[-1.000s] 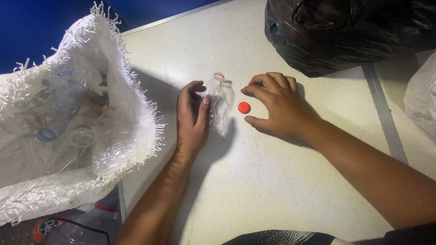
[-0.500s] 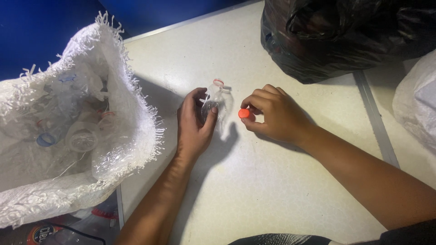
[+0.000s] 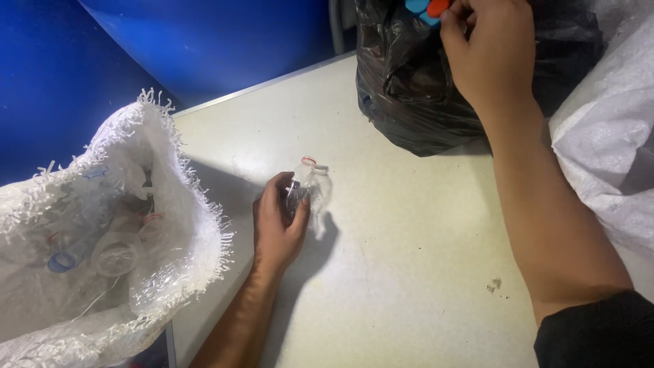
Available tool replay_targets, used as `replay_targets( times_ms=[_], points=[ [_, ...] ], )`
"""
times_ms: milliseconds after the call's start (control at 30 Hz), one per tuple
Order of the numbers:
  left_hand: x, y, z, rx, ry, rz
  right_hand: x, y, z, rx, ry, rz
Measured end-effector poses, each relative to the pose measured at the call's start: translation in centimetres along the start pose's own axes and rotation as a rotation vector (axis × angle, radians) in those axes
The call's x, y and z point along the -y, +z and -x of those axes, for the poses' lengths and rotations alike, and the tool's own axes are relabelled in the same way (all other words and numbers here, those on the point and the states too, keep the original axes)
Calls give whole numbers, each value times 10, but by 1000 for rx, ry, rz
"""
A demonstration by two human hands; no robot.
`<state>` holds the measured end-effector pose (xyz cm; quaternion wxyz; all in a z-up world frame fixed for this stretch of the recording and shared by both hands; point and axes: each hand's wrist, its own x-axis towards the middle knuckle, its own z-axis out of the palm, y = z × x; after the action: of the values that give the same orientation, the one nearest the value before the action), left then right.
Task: Unscrewing plastic caps from various used plastic bottles and placing the caps into a separate bag for recycling.
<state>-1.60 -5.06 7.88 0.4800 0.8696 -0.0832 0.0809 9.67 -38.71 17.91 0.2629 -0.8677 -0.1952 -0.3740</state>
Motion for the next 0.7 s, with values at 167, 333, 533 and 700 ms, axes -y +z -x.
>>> replay_targets(
  times_ms=[167, 333, 533, 700],
  points=[
    [3, 3, -3, 4, -67, -43, 58, 1, 4, -79, -225, 91],
    [14, 0, 8, -20, -165, 26, 126, 36, 23, 826, 26, -237],
    [35, 1, 10, 164, 151, 352, 143, 95, 87, 824, 213, -422],
    [21, -1, 7, 146, 218, 209, 133, 105, 96, 599, 281, -786]
  ],
)
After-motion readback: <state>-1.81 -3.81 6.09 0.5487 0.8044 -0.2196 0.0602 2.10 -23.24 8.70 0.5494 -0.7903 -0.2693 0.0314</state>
